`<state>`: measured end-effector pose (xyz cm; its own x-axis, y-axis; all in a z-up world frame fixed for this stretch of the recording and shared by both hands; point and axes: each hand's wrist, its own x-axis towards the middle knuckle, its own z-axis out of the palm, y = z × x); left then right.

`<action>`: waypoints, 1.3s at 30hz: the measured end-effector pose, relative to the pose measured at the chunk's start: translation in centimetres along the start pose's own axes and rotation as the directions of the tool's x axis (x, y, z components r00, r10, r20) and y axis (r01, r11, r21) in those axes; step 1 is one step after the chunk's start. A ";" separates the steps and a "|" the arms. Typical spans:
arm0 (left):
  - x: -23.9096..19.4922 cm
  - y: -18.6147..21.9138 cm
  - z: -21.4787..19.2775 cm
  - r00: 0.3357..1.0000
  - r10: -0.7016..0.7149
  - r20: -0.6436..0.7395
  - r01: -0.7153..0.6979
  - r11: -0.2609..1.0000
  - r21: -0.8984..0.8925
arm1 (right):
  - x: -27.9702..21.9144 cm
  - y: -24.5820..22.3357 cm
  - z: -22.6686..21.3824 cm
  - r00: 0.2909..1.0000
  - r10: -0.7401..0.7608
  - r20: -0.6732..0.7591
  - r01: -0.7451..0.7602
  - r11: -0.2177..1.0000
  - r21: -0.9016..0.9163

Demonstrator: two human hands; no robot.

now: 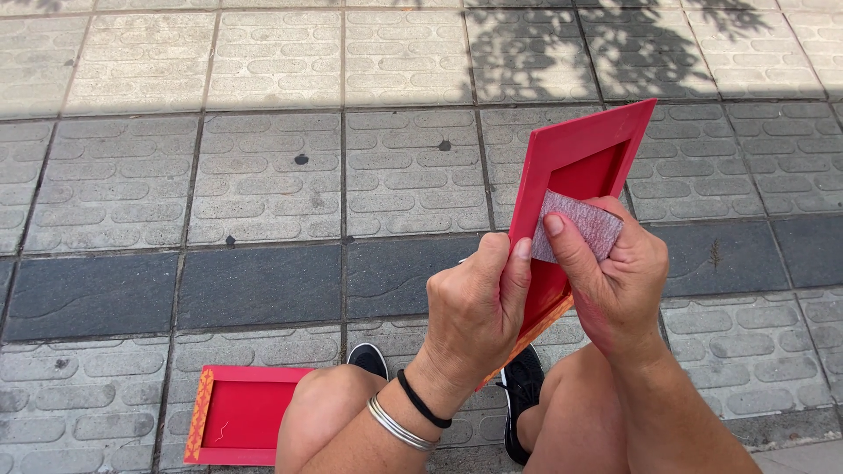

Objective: Sanding the edges and decorative patterns of a red wooden frame using a piece of sandpaper.

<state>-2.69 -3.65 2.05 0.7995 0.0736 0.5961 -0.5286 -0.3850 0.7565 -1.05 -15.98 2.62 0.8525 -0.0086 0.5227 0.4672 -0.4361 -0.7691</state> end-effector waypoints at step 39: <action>2.0 -3.1 -4.9 0.926 -0.176 -0.335 0.117 0.975 -0.188 | -3.7 -2.0 4.4 0.955 0.073 0.288 -0.083 0.996 0.022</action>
<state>-0.87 2.23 2.23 0.7374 0.4440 0.5090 -0.4755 -0.1939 0.8581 -4.09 -11.12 0.61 0.9158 0.2190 0.3368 0.3998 -0.4143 -0.8176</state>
